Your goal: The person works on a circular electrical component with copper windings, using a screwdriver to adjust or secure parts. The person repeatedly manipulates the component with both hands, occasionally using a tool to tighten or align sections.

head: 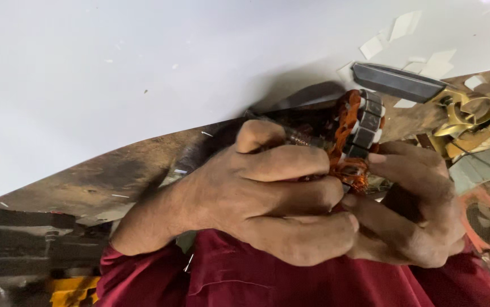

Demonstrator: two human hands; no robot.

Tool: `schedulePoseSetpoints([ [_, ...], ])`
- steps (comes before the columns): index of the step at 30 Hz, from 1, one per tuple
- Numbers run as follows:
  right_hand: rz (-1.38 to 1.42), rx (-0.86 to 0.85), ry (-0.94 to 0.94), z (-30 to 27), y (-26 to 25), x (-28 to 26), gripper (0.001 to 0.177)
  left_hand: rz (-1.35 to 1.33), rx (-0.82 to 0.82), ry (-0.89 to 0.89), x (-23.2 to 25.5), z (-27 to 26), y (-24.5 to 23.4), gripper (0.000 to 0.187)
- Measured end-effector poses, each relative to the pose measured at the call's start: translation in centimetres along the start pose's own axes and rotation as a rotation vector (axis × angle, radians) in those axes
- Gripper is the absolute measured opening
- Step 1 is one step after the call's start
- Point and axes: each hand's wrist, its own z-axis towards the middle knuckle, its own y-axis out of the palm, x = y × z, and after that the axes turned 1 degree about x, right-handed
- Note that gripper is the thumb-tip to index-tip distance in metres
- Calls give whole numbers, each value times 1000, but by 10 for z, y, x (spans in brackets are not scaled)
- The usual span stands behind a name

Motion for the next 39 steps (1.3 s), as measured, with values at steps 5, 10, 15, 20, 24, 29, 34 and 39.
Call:
schedulePoseSetpoints([
  [5, 2, 66, 6, -7, 4, 1, 35, -67, -24, -31, -2, -1, -1, 41],
  [10, -75, 43, 95, 5, 7, -10, 28, -200, -60, -87, -3, 3, -3, 49],
  [15, -65, 281, 139, 28, 22, -19, 22, -144, -6, -11, -9, 0, 2, 52],
  [20, 13, 10, 11, 16, -6, 3, 36, -196, 112, -89, -3, 2, 5, 48],
  [24, 76, -149, -5, 21, -31, 11, 39, -101, 112, -82, -2, -2, 5, 44],
  [29, -75, -303, 10, 76, -17, -10, 42, -139, 145, -56, -4, -6, 10, 42],
  [34, -341, 548, -28, 50, 41, -3, 40, -64, 209, -59, -1, -7, 20, 42],
  [39, 28, 33, -52, 31, -15, 14, 37, -73, 252, -67, 2, -1, 24, 32],
])
